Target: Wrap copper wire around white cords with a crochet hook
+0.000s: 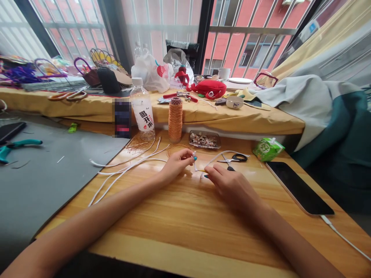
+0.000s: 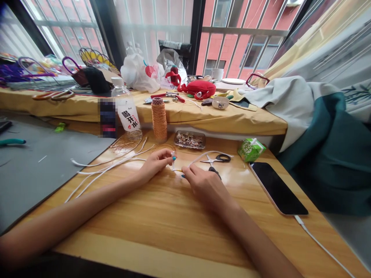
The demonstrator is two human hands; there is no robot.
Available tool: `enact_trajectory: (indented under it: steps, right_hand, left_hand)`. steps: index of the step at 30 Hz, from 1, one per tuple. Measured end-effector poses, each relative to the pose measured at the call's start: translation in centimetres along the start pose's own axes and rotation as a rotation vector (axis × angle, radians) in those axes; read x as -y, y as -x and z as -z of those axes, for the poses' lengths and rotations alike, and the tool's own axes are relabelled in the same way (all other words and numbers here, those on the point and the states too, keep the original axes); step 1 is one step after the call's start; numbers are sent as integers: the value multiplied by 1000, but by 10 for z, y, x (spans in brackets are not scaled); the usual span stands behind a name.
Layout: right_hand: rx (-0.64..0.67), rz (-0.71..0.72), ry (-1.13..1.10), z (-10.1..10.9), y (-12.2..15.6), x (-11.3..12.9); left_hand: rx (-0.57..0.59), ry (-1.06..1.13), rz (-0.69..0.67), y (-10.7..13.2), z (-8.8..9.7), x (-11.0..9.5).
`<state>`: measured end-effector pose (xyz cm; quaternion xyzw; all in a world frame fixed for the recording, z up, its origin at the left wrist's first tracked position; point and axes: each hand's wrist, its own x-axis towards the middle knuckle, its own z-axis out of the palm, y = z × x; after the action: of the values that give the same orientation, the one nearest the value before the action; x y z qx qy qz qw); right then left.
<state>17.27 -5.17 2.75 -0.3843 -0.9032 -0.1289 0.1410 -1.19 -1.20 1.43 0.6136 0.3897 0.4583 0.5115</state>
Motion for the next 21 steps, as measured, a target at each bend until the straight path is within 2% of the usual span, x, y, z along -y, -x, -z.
enact_trajectory:
  steps: [5,14,18,21]
  right_hand:
    - [-60,32,107,2,-1,-2]
    - [-139,110,107,-2,-3,-3]
    - [-105,144,70,0,-2,-2]
    - [-78,115,9,0,-2,0]
  left_hand:
    - [-17,-29,34,-1,0,-2]
    - [6,-40,54,-1,0,2]
    - [21,-31,59,-2,0,4]
    - [19,-35,43,-2,1,6]
